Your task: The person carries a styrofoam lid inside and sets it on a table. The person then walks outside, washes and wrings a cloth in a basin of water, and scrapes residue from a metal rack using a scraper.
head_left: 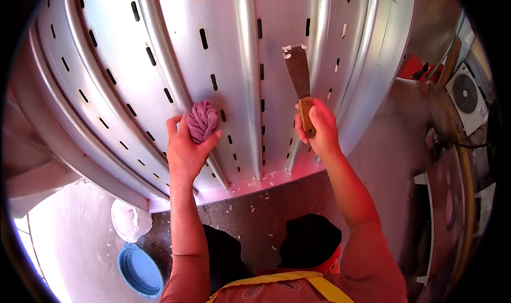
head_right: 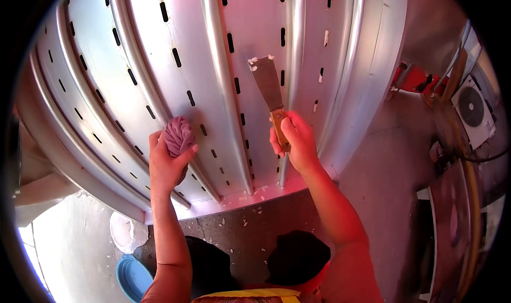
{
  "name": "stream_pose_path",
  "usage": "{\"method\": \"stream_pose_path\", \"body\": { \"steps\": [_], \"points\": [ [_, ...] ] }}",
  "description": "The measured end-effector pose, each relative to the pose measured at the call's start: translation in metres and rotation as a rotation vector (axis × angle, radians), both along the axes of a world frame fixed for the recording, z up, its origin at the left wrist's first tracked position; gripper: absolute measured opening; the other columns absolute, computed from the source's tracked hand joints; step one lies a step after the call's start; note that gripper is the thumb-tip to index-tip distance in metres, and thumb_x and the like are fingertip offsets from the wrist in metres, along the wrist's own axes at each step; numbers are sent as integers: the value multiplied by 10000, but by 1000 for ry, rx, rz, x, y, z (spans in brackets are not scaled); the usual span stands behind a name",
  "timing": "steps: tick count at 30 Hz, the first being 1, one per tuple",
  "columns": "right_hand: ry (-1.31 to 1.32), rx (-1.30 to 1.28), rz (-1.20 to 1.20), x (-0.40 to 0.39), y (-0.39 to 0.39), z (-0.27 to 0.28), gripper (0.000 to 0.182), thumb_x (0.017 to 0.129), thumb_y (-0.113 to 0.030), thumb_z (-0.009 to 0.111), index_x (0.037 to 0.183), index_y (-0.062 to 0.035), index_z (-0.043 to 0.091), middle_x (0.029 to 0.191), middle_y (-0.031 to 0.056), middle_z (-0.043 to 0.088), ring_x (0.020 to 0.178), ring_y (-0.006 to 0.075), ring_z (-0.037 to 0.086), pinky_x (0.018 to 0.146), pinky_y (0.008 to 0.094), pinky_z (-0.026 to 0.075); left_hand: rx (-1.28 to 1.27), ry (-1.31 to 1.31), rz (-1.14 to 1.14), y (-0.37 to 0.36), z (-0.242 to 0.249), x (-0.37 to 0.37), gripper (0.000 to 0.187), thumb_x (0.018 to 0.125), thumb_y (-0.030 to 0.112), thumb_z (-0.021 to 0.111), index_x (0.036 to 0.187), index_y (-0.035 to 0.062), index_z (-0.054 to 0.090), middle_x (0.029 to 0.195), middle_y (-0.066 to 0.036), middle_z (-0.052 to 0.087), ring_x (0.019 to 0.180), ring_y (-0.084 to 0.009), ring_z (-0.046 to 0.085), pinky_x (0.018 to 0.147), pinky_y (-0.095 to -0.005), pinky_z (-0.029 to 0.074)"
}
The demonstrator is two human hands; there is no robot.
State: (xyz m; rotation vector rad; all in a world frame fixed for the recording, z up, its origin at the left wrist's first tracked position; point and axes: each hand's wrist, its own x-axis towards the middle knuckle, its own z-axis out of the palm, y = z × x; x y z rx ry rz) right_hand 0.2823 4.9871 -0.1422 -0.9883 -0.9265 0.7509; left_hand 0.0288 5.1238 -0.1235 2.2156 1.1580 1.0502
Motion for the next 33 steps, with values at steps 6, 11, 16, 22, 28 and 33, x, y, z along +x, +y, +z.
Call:
{"method": "stream_pose_path", "body": {
  "steps": [6, 11, 16, 22, 28, 33],
  "points": [
    [-138, -506, -73, 15, -105, -196, 246, 933, -247, 547, 1028, -21, 561, 689, 30, 551, 513, 76, 484, 451, 221, 365, 51, -150, 44, -9, 10, 1, 504, 678, 318, 797, 1045, 18, 625, 1093, -146, 520, 949, -286, 587, 840, -374, 465],
    [-270, -742, -135, 6, -159, -294, 194, 892, -224, 618, 927, -35, 588, 643, -2, 543, 531, 53, 490, 477, 223, 387, 247, -91, 124, -2, -10, 13, 530, 692, 314, 831, 1053, -12, 621, 1049, -85, 552, 929, -188, 592, 832, -314, 466],
    [20, -781, -15, 2, -159, -305, 195, 912, -234, 588, 882, -42, 577, 605, 14, 546, 459, 71, 486, 422, 240, 371, -254, -393, -271, -30, -19, 34, 451, 722, 222, 807, 1031, -27, 592, 877, -79, 681, 793, -107, 614, 743, -265, 493],
    [-29, -886, 9, 4, -161, -315, 217, 925, -250, 567, 834, -55, 556, 588, 20, 546, 424, 84, 476, 395, 240, 355, -53, 422, -523, -70, -124, 86, 602, 700, 324, 739, 1207, 82, 520, 1044, -128, 597, 923, -356, 615, 750, -421, 509],
    [126, -814, 73, 0, -166, -295, 218, 928, -257, 564, 832, -61, 555, 605, 9, 547, 438, 73, 475, 404, 228, 355, -241, 1021, -952, -135, -224, 96, 1061, 704, 328, 743, 1488, 260, 31, 1071, -134, 579, 917, -321, 634, 724, -433, 522],
    [120, -765, 97, 6, -181, -285, 202, 940, -244, 548, 857, -60, 566, 610, -3, 538, 456, 57, 473, 409, 208, 338, -290, 899, -880, -134, -242, 104, 1089, 711, 270, 723, 1489, 268, -38, 1054, -148, 586, 882, -343, 636, 719, -444, 521]
  ]
}}
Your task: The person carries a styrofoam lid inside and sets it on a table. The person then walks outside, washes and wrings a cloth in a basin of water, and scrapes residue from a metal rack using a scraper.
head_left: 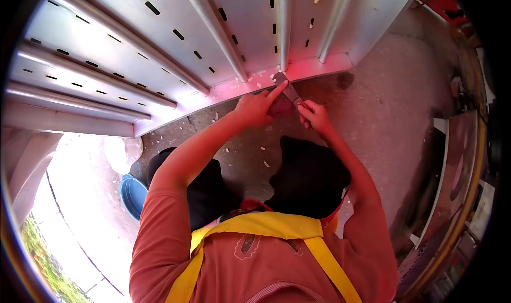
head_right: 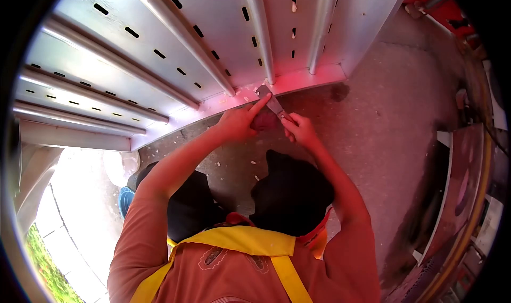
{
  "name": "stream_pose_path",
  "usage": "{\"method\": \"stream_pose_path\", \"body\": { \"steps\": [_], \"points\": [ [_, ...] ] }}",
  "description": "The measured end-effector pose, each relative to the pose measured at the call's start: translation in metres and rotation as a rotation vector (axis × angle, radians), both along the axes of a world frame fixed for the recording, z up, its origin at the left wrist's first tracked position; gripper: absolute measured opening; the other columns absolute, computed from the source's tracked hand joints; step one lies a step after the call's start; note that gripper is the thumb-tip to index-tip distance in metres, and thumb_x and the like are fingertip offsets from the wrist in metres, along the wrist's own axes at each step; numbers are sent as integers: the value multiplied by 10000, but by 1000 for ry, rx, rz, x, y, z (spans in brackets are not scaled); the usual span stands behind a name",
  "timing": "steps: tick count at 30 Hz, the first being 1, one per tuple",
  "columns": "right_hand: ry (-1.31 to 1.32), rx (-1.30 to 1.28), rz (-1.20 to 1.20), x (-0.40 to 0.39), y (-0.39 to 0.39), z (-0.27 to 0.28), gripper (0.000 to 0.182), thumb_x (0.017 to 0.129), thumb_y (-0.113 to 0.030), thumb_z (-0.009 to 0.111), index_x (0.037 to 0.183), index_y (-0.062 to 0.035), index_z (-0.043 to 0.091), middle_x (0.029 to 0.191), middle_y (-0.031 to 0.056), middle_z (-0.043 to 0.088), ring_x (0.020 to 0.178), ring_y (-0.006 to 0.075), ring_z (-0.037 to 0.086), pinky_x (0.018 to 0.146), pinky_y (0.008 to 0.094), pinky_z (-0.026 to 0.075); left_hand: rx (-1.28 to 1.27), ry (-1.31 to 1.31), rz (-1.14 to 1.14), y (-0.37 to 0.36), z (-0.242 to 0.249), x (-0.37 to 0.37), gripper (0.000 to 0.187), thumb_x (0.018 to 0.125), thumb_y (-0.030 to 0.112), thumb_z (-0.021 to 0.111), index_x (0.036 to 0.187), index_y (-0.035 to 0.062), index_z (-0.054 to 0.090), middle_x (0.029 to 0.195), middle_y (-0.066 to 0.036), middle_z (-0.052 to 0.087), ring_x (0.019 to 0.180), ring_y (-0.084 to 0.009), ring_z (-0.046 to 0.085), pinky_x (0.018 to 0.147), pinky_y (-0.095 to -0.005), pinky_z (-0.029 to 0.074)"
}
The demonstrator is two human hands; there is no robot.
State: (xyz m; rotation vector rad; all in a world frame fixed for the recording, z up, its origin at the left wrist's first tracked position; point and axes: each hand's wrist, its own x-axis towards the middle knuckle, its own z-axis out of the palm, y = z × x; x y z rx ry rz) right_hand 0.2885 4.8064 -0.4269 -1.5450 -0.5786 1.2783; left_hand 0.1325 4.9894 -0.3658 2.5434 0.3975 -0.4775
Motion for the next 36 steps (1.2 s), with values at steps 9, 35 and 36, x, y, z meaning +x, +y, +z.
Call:
{"method": "stream_pose_path", "body": {
  "steps": [9, 35, 36],
  "points": [
    [18, 89, -418, 45, 14, 6, 291, 962, -312, 507, 852, -48, 563, 585, 18, 523, 416, 70, 440, 374, 215, 305, 55, 66, 252, 46, -9, 3, 1034, 702, 389, 717, 1483, 189, 70, 1079, -173, 629, 926, -359, 633, 772, -454, 503],
    [84, 241, -450, 76, 55, -42, 342, 956, -355, 499, 811, -54, 573, 578, 18, 528, 443, 79, 472, 407, 221, 340, 240, -588, 425, 80, 118, -6, 601, 690, 210, 766, 1242, 148, 537, 1104, -123, 539, 923, -347, 604, 763, -414, 504],
    [97, 196, -469, 74, 51, -41, 342, 955, -356, 499, 810, -55, 572, 581, 18, 529, 446, 79, 475, 409, 222, 340, 252, -602, 408, 81, 116, -5, 598, 692, 209, 764, 1242, 149, 537, 1098, -119, 545, 922, -349, 605, 760, -415, 505]
  ]
}}
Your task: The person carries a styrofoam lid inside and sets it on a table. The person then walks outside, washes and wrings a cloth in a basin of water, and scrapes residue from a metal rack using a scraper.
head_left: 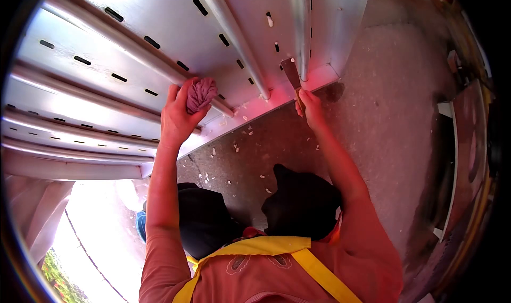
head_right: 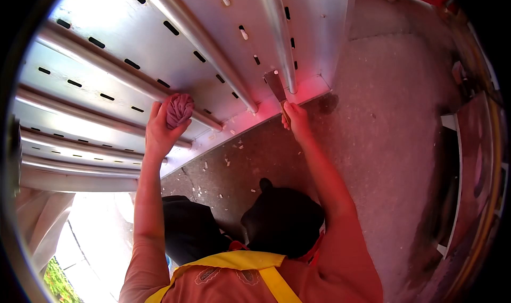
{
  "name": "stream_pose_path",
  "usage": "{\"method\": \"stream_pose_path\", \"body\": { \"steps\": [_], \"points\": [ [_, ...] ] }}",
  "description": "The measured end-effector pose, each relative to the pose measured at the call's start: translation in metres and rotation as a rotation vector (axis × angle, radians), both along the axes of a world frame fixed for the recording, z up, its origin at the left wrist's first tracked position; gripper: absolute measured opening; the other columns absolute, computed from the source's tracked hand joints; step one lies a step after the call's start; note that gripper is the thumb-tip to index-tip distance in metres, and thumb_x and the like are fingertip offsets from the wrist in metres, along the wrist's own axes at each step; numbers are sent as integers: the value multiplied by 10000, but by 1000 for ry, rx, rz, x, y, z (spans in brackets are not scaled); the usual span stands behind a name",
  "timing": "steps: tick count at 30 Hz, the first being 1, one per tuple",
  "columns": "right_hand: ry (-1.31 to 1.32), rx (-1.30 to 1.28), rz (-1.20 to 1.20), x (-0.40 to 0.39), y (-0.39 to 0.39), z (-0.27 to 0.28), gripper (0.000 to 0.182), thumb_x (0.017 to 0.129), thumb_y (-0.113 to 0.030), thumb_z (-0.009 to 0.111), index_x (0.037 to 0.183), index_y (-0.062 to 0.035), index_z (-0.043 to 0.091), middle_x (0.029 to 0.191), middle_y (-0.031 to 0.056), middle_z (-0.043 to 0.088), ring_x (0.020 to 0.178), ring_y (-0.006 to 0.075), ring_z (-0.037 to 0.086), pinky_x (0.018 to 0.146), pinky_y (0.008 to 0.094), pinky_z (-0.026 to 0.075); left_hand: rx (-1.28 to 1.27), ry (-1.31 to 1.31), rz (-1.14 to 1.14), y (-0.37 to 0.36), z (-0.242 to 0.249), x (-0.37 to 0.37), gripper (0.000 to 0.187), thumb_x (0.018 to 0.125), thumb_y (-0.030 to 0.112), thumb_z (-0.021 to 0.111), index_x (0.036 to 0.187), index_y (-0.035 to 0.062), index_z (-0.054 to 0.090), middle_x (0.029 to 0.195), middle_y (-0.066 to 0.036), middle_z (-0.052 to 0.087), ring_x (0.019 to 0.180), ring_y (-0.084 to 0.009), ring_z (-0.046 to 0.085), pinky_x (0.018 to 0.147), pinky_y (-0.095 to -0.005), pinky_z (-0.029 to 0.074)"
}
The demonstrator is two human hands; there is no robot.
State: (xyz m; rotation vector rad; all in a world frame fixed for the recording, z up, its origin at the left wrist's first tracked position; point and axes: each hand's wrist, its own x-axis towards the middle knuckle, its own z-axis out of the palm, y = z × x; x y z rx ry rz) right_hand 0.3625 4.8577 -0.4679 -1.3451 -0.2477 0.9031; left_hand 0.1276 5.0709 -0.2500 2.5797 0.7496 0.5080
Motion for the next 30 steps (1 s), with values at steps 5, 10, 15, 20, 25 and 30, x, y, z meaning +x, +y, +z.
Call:
{"method": "stream_pose_path", "body": {
  "steps": [5, 10, 15, 20, 25, 30],
  "points": [
    [-117, 185, -7, 12, 28, 41, 345, 956, -357, 500, 821, -50, 578, 584, 19, 529, 447, 79, 471, 409, 219, 338, 4, -7, 0, -1, -2, 3, 591, 697, 192, 759, 1240, 126, 534, 1150, -119, 548, 964, -339, 603, 785, -398, 503],
    [-158, 149, -54, 7, 31, 55, 338, 959, -344, 500, 835, -40, 580, 587, 18, 528, 452, 77, 467, 413, 218, 335, -43, 25, 23, -1, -1, 0, 602, 701, 161, 758, 1253, 99, 526, 1185, -125, 548, 1039, -305, 598, 844, -367, 492],
    [-123, 236, -58, 1, 37, 87, 346, 957, -344, 504, 845, -27, 582, 582, 24, 527, 443, 81, 462, 411, 219, 331, -16, 16, 20, 1, -5, 0, 597, 699, 172, 762, 1244, 111, 528, 1182, -127, 549, 1024, -323, 599, 837, -379, 498],
    [-48, 160, -65, 3, 36, 90, 364, 955, -359, 507, 846, -19, 581, 574, 25, 521, 428, 86, 452, 401, 220, 321, -10, 51, 41, 1, -1, 1, 583, 700, 182, 761, 1232, 114, 531, 1176, -128, 549, 1015, -337, 598, 823, -391, 500],
    [-52, 188, -67, 5, 40, 98, 368, 955, -360, 506, 842, -17, 579, 566, 28, 513, 406, 90, 441, 372, 223, 298, 49, 4, -3, 4, -7, 0, 580, 691, 240, 750, 1220, 149, 532, 1151, -105, 546, 888, -354, 615, 732, -434, 517],
    [-37, 186, -31, 8, 40, 90, 375, 960, -358, 498, 845, -10, 574, 566, 31, 509, 424, 88, 444, 396, 222, 313, -2, 27, 38, 3, -5, 0, 575, 701, 188, 754, 1228, 119, 534, 1201, -119, 541, 1012, -338, 599, 809, -393, 506]
  ]
}}
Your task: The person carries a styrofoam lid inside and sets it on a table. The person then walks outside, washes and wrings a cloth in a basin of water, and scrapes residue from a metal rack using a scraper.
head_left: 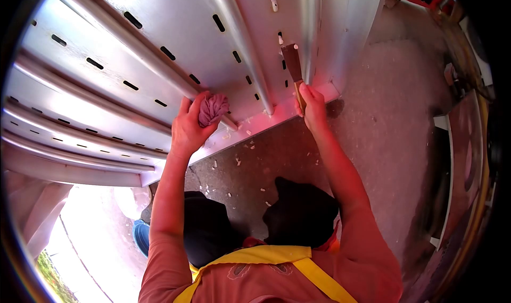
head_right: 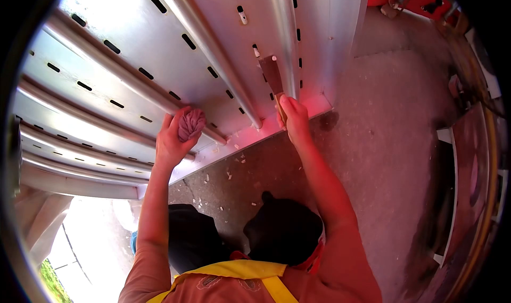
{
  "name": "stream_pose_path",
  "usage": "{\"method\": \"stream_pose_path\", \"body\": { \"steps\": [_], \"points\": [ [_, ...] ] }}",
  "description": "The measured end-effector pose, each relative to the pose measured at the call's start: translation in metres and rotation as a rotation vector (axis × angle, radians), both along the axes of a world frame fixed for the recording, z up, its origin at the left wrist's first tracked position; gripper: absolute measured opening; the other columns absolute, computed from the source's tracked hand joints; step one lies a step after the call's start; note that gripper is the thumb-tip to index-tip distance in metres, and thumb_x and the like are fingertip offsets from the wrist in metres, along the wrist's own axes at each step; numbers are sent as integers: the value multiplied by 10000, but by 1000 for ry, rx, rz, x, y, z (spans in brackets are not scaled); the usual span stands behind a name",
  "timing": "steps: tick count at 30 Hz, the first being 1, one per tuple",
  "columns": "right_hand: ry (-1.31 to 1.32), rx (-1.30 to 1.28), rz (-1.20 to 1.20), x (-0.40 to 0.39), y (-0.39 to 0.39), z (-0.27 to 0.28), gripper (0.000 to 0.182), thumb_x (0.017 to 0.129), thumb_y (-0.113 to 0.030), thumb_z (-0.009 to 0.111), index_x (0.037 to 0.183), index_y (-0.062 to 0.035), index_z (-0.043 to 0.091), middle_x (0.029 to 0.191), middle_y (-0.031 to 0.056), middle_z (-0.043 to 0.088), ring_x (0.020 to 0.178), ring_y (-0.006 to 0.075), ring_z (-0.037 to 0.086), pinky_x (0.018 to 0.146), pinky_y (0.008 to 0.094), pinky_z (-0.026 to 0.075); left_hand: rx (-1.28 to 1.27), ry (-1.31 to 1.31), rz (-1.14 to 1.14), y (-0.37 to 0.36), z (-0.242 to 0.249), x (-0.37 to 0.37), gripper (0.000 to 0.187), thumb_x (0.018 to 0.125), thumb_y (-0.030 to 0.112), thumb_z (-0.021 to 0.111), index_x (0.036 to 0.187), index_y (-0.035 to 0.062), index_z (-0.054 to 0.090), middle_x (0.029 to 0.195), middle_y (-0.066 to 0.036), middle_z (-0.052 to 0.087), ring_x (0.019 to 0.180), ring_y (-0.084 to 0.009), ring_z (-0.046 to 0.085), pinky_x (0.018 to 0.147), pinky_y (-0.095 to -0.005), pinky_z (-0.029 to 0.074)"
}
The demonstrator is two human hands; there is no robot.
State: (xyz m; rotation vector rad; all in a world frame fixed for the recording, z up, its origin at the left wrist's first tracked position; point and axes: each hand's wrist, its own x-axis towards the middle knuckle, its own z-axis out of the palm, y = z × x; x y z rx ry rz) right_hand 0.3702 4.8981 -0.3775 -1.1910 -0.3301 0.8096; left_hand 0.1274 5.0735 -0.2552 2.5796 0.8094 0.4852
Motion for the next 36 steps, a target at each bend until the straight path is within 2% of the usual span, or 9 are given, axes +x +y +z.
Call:
{"method": "stream_pose_path", "body": {
  "steps": [4, 7, 9, 11, 16, 19, 26, 32, 36],
  "points": [
    [-73, 179, -103, 7, 23, 73, 361, 972, -346, 475, 847, -19, 560, 565, 29, 508, 434, 87, 447, 411, 224, 326, -14, 40, 1, -1, 1, 1, 565, 701, 189, 751, 1221, 129, 538, 1203, -111, 543, 982, -339, 612, 795, -396, 512],
    [-71, 81, -81, -1, 14, 34, 363, 974, -349, 472, 848, -20, 561, 567, 28, 512, 433, 86, 447, 411, 225, 326, 50, -30, -32, 2, -4, 0, 601, 675, 232, 760, 1225, 152, 531, 1189, -106, 537, 876, -348, 626, 706, -422, 527],
    [-24, 35, -68, -16, -2, 2, 365, 975, -351, 470, 846, -22, 562, 569, 29, 515, 434, 84, 447, 412, 226, 328, 59, -38, -35, 3, -5, -1, 607, 669, 230, 761, 1224, 151, 530, 1190, -107, 536, 879, -353, 622, 708, -429, 526],
    [-17, 23, -50, -17, -4, -6, 363, 975, -349, 471, 845, -23, 562, 571, 30, 518, 434, 84, 448, 410, 226, 328, 79, -47, -47, 4, -6, -2, 606, 667, 228, 760, 1222, 149, 531, 1190, -107, 536, 881, -354, 621, 709, -431, 526],
    [-56, 114, -75, -1, 20, 41, 338, 978, -327, 473, 885, -15, 563, 594, 36, 505, 440, 97, 457, 402, 226, 335, 83, -50, -56, 3, -6, 1, 605, 663, 222, 760, 1220, 148, 535, 1191, -107, 535, 880, -354, 621, 705, -431, 526],
    [-41, 122, -114, -2, 19, 46, 343, 975, -328, 478, 847, -21, 561, 579, 31, 521, 432, 85, 448, 396, 218, 317, 73, -54, -58, 4, -4, -1, 606, 660, 216, 762, 1218, 149, 537, 1187, -107, 536, 873, -352, 622, 698, -428, 527],
    [-18, 12, -67, -26, -4, -11, 350, 971, -340, 489, 854, -20, 571, 583, 24, 519, 435, 82, 452, 400, 216, 322, 81, -61, -45, 6, -8, -1, 604, 659, 215, 767, 1216, 152, 543, 1178, -104, 540, 865, -348, 625, 692, -424, 529],
    [-71, 183, -95, -1, 28, 59, 354, 970, -348, 488, 888, -14, 572, 596, 27, 526, 467, 82, 461, 432, 222, 341, 75, -78, -56, 6, -7, 1, 595, 666, 222, 769, 1212, 156, 543, 1167, -96, 543, 868, -347, 625, 697, -424, 531],
    [-98, 94, -131, -10, 11, 18, 293, 975, -283, 485, 897, -13, 566, 627, 29, 536, 480, 87, 470, 437, 224, 355, 45, -56, -46, 7, -6, -2, 591, 666, 219, 765, 1210, 152, 544, 1176, -97, 540, 882, -350, 620, 703, -428, 529]
  ]
}}
